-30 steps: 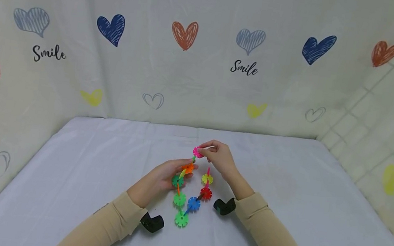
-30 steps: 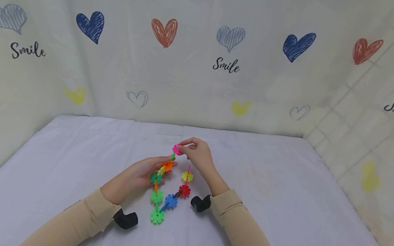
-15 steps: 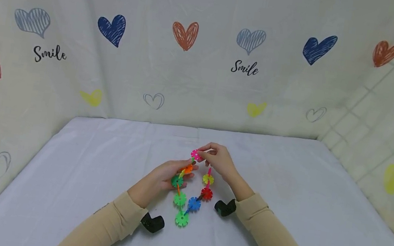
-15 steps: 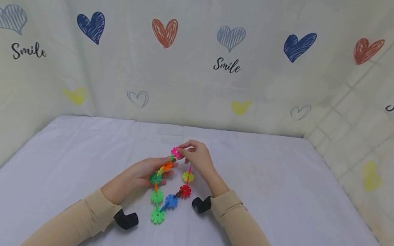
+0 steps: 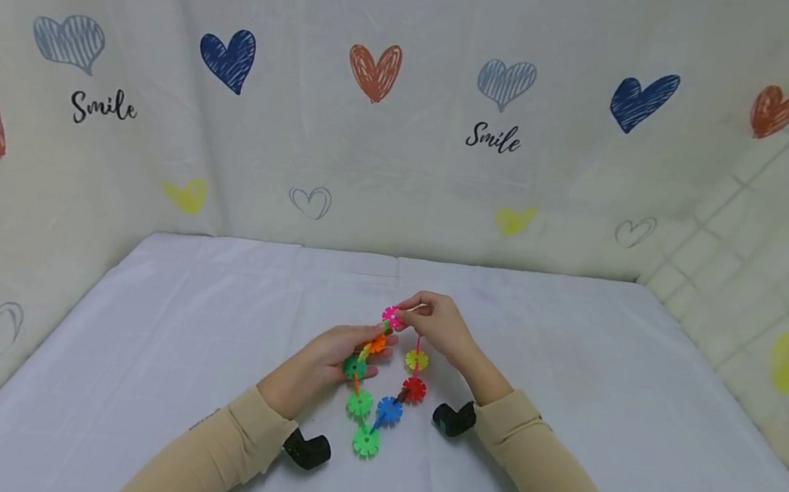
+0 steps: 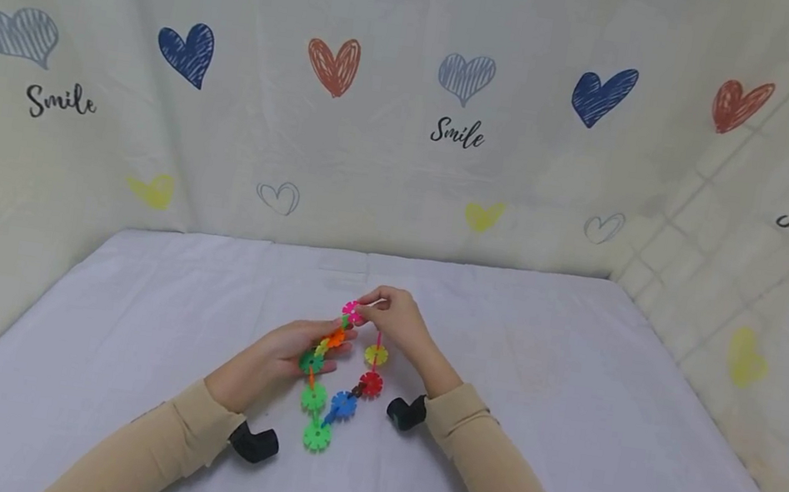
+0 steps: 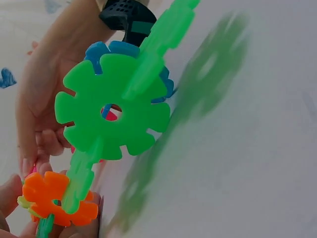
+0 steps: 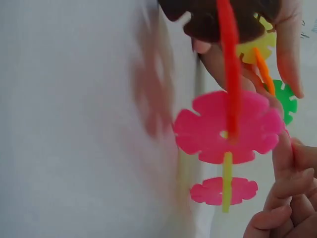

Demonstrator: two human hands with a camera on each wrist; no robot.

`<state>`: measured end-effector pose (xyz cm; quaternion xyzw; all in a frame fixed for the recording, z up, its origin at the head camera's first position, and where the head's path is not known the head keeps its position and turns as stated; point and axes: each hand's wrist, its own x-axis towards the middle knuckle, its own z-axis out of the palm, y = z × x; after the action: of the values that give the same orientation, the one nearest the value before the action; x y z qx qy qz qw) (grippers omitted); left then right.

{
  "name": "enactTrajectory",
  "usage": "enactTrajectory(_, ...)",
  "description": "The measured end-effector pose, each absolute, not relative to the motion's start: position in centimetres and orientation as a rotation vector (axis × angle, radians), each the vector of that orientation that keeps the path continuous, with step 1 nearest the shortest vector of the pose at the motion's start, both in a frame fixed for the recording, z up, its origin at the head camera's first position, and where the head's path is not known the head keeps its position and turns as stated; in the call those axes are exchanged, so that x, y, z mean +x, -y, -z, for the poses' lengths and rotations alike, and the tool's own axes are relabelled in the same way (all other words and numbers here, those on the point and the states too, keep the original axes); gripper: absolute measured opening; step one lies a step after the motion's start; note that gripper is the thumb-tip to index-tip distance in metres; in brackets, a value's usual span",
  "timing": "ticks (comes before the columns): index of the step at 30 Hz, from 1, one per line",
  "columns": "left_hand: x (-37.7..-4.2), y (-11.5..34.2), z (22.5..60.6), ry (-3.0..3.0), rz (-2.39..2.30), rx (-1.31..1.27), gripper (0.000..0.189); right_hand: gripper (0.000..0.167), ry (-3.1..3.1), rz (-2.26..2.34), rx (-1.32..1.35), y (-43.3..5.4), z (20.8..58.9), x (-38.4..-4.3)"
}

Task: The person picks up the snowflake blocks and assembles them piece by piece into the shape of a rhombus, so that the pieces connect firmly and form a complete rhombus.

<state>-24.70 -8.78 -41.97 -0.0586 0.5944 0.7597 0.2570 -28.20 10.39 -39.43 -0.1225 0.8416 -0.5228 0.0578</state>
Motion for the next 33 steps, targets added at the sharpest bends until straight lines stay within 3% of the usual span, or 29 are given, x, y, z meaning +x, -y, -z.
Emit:
enactTrajectory(20,-25.3,9.7,41.8,-1.544,-2.158,-0.242,0.049,0.044,-2.541,0.981,-0.502,-15.8,39.5,-28.6)
enactTrajectory(33,-25.4,9.5,41.5,-1.508,-2.220,-0.283,0.050,0.038,-2.496,0.925,-0.586,-15.3,39.2,-28.5)
